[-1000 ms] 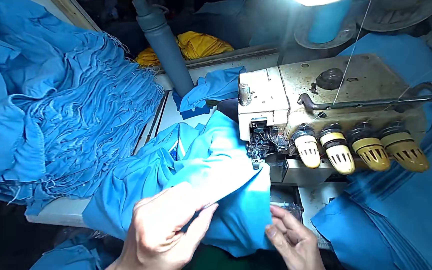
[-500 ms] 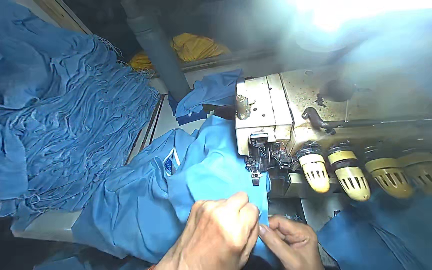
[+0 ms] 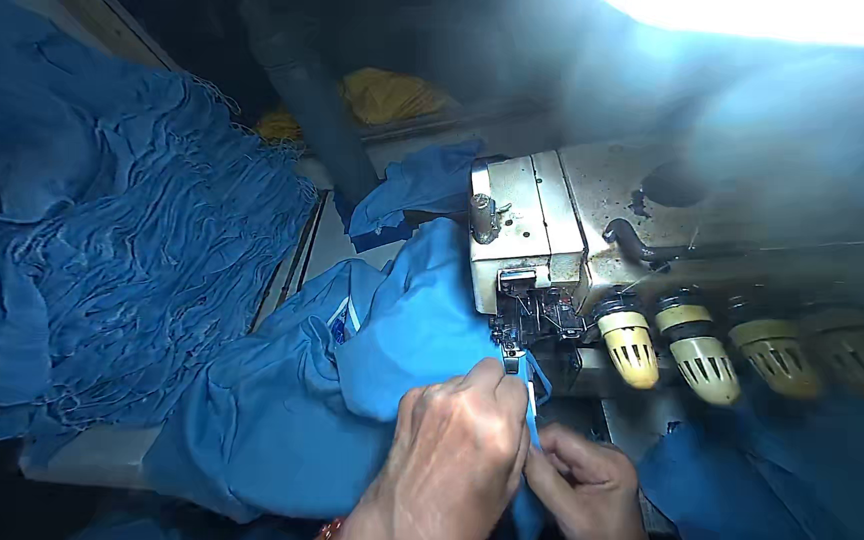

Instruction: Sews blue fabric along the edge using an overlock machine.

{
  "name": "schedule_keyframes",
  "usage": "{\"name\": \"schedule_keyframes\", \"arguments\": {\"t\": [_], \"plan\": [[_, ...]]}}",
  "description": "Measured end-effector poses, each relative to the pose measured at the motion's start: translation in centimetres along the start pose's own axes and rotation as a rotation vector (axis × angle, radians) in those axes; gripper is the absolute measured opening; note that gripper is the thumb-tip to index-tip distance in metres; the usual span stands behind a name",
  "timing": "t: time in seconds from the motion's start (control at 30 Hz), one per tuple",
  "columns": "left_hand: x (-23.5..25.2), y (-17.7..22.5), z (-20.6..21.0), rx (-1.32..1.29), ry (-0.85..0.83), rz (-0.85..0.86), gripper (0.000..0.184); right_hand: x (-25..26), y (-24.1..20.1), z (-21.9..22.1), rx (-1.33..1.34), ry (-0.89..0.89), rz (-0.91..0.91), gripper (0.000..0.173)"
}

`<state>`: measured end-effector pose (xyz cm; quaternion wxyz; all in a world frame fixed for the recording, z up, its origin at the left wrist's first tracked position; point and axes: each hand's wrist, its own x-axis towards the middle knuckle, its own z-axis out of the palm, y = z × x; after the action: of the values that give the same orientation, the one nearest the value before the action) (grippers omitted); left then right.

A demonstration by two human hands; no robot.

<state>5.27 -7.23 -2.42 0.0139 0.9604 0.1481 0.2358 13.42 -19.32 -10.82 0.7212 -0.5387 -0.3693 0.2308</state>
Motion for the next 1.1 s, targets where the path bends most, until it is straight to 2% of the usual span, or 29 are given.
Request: {"name": "schedule_keyframes", "arguments": {"t": [0.1,0.2,0.27,0.33,0.57,0.73,0.83,1.0,1.1], "plan": [[0.8,0.0,0.5,0.011,0.017,-0.065,0.021,0.5,0.5,0.3,-0.034,0.033,-0.053,0.017],[-0.4,0.1,0.5,-0.052,0.014,-0.135,0.017,0.2,-0.3,-0.1,0.02,0.006,0.001,0.013],[-1.7,0.1,0.2,-0.092,-0.004,-0.165,0.021,-0.1,-0.7,-0.6,0.074,-0.031,0.053,0.006],[-3.0,0.1,0.0,-0.134,0.017,-0.168,0.021,-0.5,-0.7,-0.7,0.095,-0.04,0.084,0.012],[-4.0,-0.4,0.5,-0.204,0.149,0.009,0.02,-1.2,-0.4,-0.3,0.184,-0.028,0.092,0.022],[-2.8,-0.1,1.3,-0.086,0.156,0.107,0.015,-1.1,0.0,1.0,0.177,0.0,0.056,0.015],[-2.2,-0.6,1.2,-0.025,0.137,0.062,0.018,-0.4,0.3,2.2,0.101,-0.012,-0.015,0.005],[-1.2,-2.3,1.6,-0.04,0.157,-0.04,0.021,0.4,0.7,3.8,0.009,-0.13,-0.06,0.012],[-0.5,-3.2,2.0,-0.067,0.168,-0.156,0.019,0.9,0.5,4.1,-0.008,-0.209,-0.064,0.014]]}}
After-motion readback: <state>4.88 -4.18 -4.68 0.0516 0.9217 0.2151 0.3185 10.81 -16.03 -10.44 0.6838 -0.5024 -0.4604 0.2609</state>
